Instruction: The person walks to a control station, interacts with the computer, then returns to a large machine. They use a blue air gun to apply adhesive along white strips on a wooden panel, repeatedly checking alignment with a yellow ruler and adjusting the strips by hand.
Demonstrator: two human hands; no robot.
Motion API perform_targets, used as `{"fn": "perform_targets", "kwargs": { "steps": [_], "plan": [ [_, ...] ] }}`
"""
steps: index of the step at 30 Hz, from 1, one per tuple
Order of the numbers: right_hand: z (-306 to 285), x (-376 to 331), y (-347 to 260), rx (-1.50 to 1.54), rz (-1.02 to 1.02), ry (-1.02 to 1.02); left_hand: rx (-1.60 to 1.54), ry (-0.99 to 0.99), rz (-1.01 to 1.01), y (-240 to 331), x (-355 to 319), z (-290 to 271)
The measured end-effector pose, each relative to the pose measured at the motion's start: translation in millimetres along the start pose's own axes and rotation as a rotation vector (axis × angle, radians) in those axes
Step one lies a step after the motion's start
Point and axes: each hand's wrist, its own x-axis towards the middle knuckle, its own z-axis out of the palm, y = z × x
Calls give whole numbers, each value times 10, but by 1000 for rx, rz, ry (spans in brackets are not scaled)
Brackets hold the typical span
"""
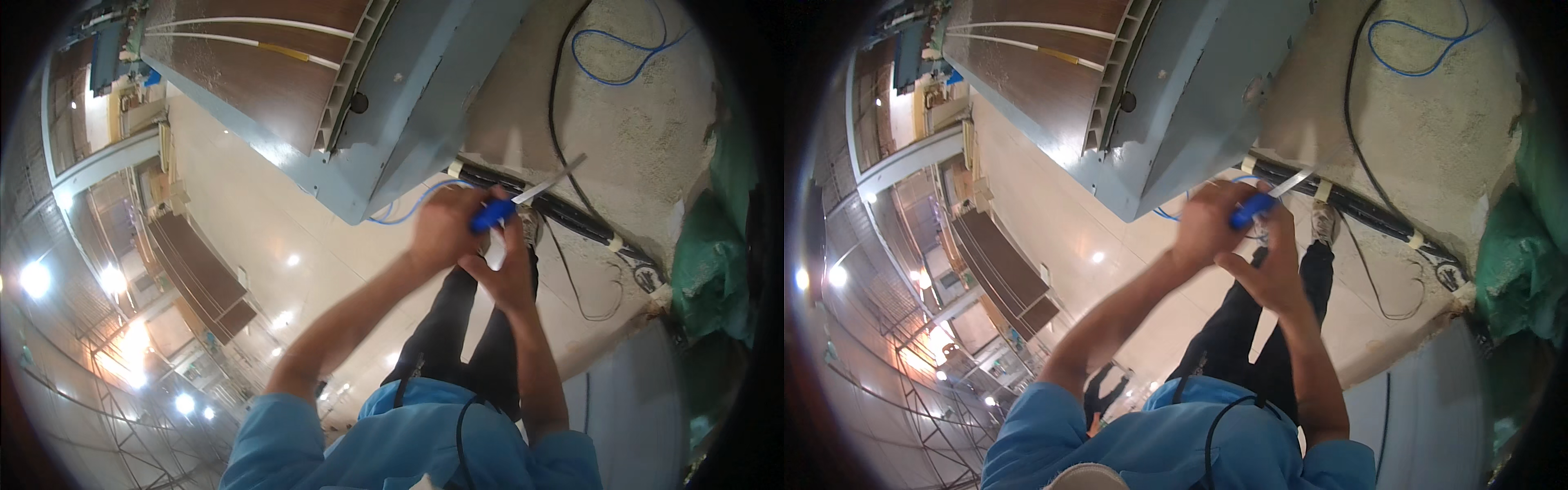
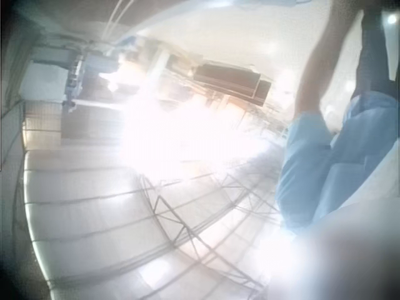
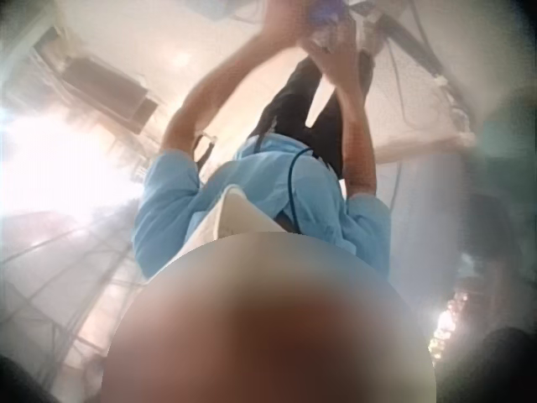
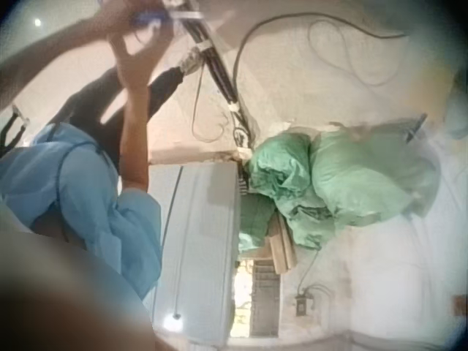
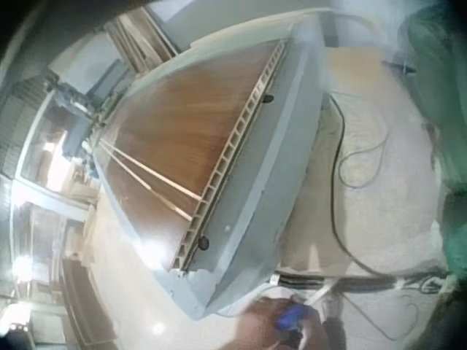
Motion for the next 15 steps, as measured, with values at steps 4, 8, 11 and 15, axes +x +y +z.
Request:
{"fn": "perform_targets", "kwargs": {
  "steps": [4, 8, 11, 15],
  "plan": [
    [116, -19, 272, 150, 160, 233, 24, -485, -10, 163, 21, -77],
    [-125, -219, 627, 340, 311, 270, -33, -146, -57, -508, 333, -1163],
    [-308, -655, 1064, 278, 318, 261, 179, 504, -98, -1203, 991, -2102],
    [-333, -1207, 1732, 187, 540, 231, 503, 433, -109, -1854, 1228, -2413]
  ]
}}
